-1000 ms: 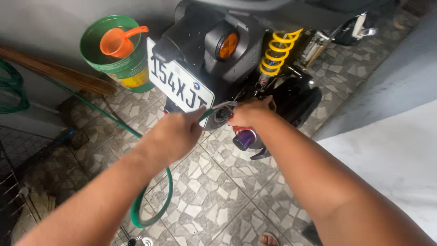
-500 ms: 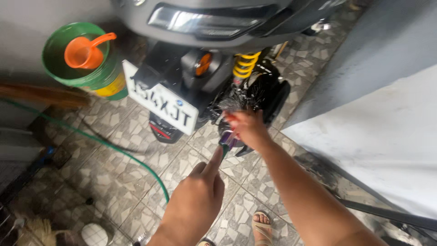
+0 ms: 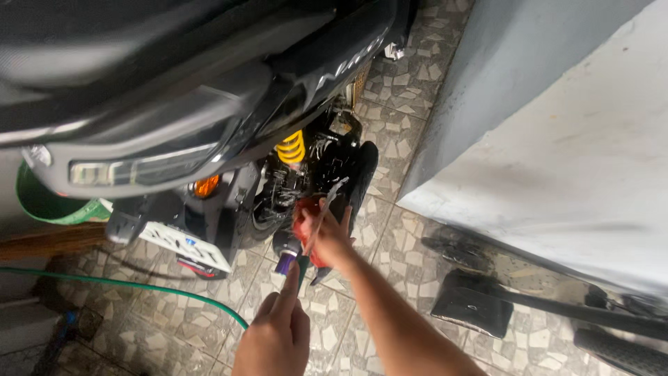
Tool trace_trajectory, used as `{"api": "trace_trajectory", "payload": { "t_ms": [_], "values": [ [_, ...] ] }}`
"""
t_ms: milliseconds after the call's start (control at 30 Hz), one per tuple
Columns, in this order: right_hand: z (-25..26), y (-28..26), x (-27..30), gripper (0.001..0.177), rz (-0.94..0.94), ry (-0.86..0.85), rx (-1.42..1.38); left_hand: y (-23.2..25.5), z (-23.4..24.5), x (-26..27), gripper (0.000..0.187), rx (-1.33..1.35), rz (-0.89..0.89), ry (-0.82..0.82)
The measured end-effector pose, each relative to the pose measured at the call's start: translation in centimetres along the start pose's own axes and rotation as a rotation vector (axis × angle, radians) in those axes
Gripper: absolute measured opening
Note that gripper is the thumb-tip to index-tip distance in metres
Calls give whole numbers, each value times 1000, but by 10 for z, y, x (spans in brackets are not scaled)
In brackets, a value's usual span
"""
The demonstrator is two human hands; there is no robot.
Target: The person cleans various parts of a motorcycle using a cloth and water from a hose, focusing on the license plate, shock absorbers, and exhaust area.
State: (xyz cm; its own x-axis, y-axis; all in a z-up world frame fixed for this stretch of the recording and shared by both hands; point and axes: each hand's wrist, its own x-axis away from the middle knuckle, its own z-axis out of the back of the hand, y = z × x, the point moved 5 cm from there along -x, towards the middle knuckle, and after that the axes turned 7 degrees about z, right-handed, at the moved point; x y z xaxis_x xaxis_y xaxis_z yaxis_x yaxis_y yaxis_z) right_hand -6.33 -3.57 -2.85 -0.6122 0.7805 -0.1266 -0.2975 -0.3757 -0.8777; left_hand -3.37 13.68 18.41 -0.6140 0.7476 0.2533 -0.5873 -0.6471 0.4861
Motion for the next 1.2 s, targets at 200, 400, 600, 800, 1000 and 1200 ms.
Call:
{"api": "trace_trajectory", "payload": {
  "t_ms": [200,400,600,800,1000,1200],
  "values": [
    [2,29,-39,65,-103,-321,550,8,-26,-32,62,98,-65,30],
    [7,34,-45,49,-205,-416,568,8,-29,-58,61,193,-159,66],
    [-2,50,-48,48,-123,143,573,4,-29,-112,69,55,20,-96],
    [9,39,-114,37,-267,-32,210,-5,-34,-134,61,87,-82,12],
    [-4,53,-190,35,-59,-471,915,16,-50,-169,59,95,-296,100],
    [-14,46,-187,31,108,-253,880,29,-53,-208,56,80,-37,27]
  ]
}}
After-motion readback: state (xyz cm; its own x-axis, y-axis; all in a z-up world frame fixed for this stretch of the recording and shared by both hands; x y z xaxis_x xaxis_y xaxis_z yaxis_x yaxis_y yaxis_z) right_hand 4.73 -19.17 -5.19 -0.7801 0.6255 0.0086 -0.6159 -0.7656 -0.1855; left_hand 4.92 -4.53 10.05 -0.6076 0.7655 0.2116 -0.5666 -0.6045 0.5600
